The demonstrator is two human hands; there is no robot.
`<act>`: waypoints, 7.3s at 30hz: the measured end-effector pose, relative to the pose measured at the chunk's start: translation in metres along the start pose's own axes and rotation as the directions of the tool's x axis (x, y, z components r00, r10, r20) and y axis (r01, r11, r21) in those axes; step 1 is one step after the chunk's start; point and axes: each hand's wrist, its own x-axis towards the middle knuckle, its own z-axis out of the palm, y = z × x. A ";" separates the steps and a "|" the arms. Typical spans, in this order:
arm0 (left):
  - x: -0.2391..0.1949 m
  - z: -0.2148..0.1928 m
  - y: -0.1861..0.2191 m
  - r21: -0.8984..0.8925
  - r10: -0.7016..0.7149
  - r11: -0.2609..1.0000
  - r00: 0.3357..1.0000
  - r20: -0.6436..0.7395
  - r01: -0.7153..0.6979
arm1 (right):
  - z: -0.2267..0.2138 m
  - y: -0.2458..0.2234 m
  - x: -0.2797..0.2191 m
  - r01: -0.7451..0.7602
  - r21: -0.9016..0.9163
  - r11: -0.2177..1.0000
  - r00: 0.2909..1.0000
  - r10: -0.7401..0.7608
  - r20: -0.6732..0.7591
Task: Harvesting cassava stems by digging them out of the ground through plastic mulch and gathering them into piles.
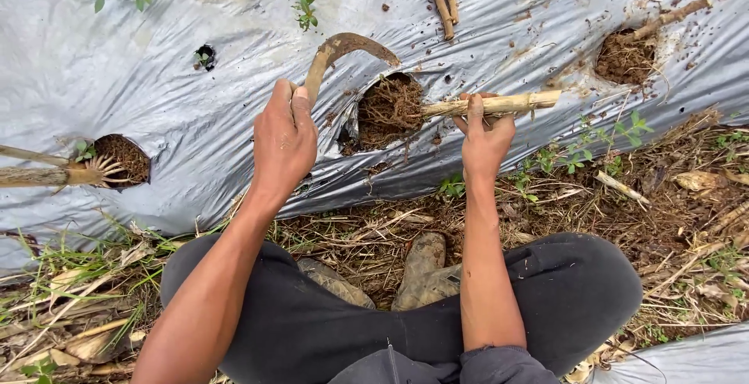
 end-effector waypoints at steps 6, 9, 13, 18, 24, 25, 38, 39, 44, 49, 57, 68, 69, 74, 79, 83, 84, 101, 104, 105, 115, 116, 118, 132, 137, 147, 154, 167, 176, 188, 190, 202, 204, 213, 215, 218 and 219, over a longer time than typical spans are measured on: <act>-0.006 0.003 0.016 0.275 0.132 0.953 0.991 0.011 -0.130 | -0.028 -0.027 0.022 0.078 0.109 0.991 0.968 -0.049 -0.247; -0.012 0.012 0.009 0.343 0.237 0.911 0.971 0.013 -0.227 | -0.057 -0.002 0.037 0.104 0.214 0.971 0.937 -0.023 -0.350; -0.014 0.035 -0.015 0.429 0.289 0.841 0.944 0.159 -0.330 | -0.062 0.003 0.043 0.071 0.295 0.953 0.889 0.073 -0.452; -0.001 0.063 -0.041 0.704 0.312 0.538 0.886 0.344 -0.463 | -0.059 0.003 0.042 0.050 0.315 0.948 0.874 0.111 -0.473; 0.031 0.065 -0.058 0.514 0.212 0.760 0.900 0.382 -0.397 | -0.053 -0.010 0.034 0.004 0.293 0.956 0.889 0.131 -0.438; 0.035 0.070 -0.061 0.514 0.211 0.760 0.899 0.384 -0.398 | -0.055 -0.008 0.035 0.002 0.293 0.956 0.889 0.133 -0.439; 0.055 0.126 -0.064 0.545 0.273 0.667 0.847 0.456 -0.509 | -0.063 0.006 0.042 0.008 0.309 0.951 0.891 0.133 -0.433; 0.055 0.128 -0.068 0.548 0.292 0.620 0.813 0.503 -0.561 | -0.064 0.008 0.042 0.002 0.309 0.951 0.891 0.139 -0.433; 0.062 0.120 -0.037 0.615 0.421 0.468 0.772 0.476 -0.635 | -0.060 0.005 0.044 0.002 0.308 0.951 0.884 0.142 -0.445; 0.063 0.152 -0.047 0.664 0.415 0.300 0.721 0.556 -0.685 | -0.063 0.004 0.045 -0.001 0.272 0.962 0.898 0.121 -0.423; 0.066 0.170 -0.063 0.677 0.385 0.335 0.751 0.537 -0.655 | -0.035 -0.075 0.027 -0.048 0.280 0.959 0.871 0.177 -0.457; 0.057 0.090 -0.002 0.593 0.355 0.480 0.761 0.543 -0.647 | -0.052 -0.035 0.038 -0.037 0.288 0.957 0.887 0.165 -0.432; 0.061 0.080 0.014 0.562 0.376 0.598 0.819 0.433 -0.571 | -0.055 -0.027 0.040 -0.040 0.289 0.956 0.889 0.166 -0.426; 0.160 0.112 -0.007 0.287 0.460 0.842 0.886 0.064 -0.458 | -0.041 -0.078 0.031 -0.057 0.417 0.907 0.828 0.277 -0.488; 0.221 0.156 -0.008 0.222 0.471 0.881 0.826 -0.311 -0.419 | -0.055 -0.076 0.030 -0.058 0.418 0.907 0.810 0.288 -0.512; 0.215 0.227 0.007 0.696 0.617 0.459 0.761 0.198 -0.552 | -0.055 -0.079 0.029 -0.063 0.409 0.910 0.794 0.294 -0.532; 0.218 0.249 0.005 0.642 0.617 0.224 0.617 0.488 -0.733 | -0.055 -0.081 0.032 -0.063 0.404 0.912 0.791 0.292 -0.537; 0.112 0.144 0.037 0.374 0.722 0.131 0.347 0.599 -0.918 | -0.060 -0.083 0.027 -0.030 0.411 0.911 0.739 0.298 -0.605; 0.077 0.112 -0.006 0.549 0.424 0.300 0.625 0.656 -0.780 | -0.062 -0.069 0.036 0.030 0.428 0.903 0.748 0.264 -0.609; 0.065 0.106 -0.029 0.681 0.182 0.309 0.745 0.642 -0.663 | -0.064 -0.060 0.036 0.047 0.423 0.905 0.757 0.244 -0.606; 0.067 0.231 -0.117 0.770 0.154 -0.193 0.757 0.635 -0.608 | -0.059 -0.060 0.032 0.024 0.464 0.886 0.765 0.283 -0.579; 0.066 0.226 -0.120 0.733 0.149 -0.205 0.719 0.679 -0.649 | -0.061 -0.059 0.033 0.023 0.480 0.877 0.777 0.286 -0.561; 0.062 0.213 -0.126 0.694 0.153 -0.225 0.678 0.719 -0.684 | -0.060 -0.064 0.036 0.033 0.499 0.866 0.786 0.286 -0.548; 0.054 0.158 -0.060 0.857 0.082 -0.143 0.858 0.508 -0.494 | -0.059 -0.052 0.041 0.016 0.477 0.879 0.783 0.285 -0.552; 0.062 0.240 -0.127 0.822 0.017 -0.173 0.833 0.553 -0.542 | -0.065 -0.048 0.033 0.007 0.483 0.875 0.788 0.292 -0.542; 0.036 0.186 -0.104 0.676 0.037 0.093 0.681 0.731 -0.731 | -0.070 -0.054 0.031 0.045 0.458 0.888 0.802 0.242 -0.546; 0.066 0.220 -0.089 0.895 0.073 -0.142 0.897 0.436 -0.423 | -0.057 -0.085 0.026 0.031 0.465 0.885 0.772 0.275 -0.574; 0.070 0.199 -0.084 0.786 0.106 0.029 0.783 0.612 -0.618 | -0.066 -0.064 0.021 0.108 0.537 0.837 0.787 0.258 -0.561; 0.064 0.253 -0.131 0.722 0.030 -0.006 0.721 0.692 -0.692 | -0.076 -0.066 0.017 0.121 0.695 0.709 0.721 0.419 -0.553; 0.075 0.273 -0.148 0.808 0.028 0.041 0.809 0.587 -0.588 | -0.137 0.014 0.030 0.227 0.868 0.442 0.599 0.639 -0.482; 0.066 0.270 -0.155 0.796 0.036 0.060 0.798 0.602 -0.603 | -0.155 0.030 0.032 0.304 0.840 0.449 0.548 0.639 -0.539; 0.084 0.262 -0.141 0.873 0.131 0.078 0.873 0.470 -0.482 | -0.011 0.010 -0.016 -0.082 -0.152 0.985 0.990 0.063 -0.123; 0.081 0.300 -0.175 0.898 0.267 0.031 0.870 0.415 -0.439 | 0.009 0.009 -0.033 0.060 -0.478 0.876 0.993 -0.005 0.116; 0.065 0.208 -0.116 0.689 0.114 0.122 0.699 0.706 -0.715 | 0.028 -0.031 -0.054 0.033 -0.615 0.788 0.993 0.041 0.107; 0.071 0.208 -0.097 0.750 0.110 0.186 0.772 0.626 -0.635 | 0.032 -0.016 -0.045 0.095 -0.621 0.778 0.993 -0.028 0.117; 0.069 0.235 -0.112 0.800 0.128 0.215 0.828 0.545 -0.560 | 0.044 -0.006 -0.040 0.168 -0.611 0.774 0.985 -0.108 0.134; 0.066 0.249 -0.122 0.803 0.158 0.183 0.823 0.545 -0.567 | 0.049 -0.005 -0.038 0.186 -0.595 0.782 0.982 -0.124 0.144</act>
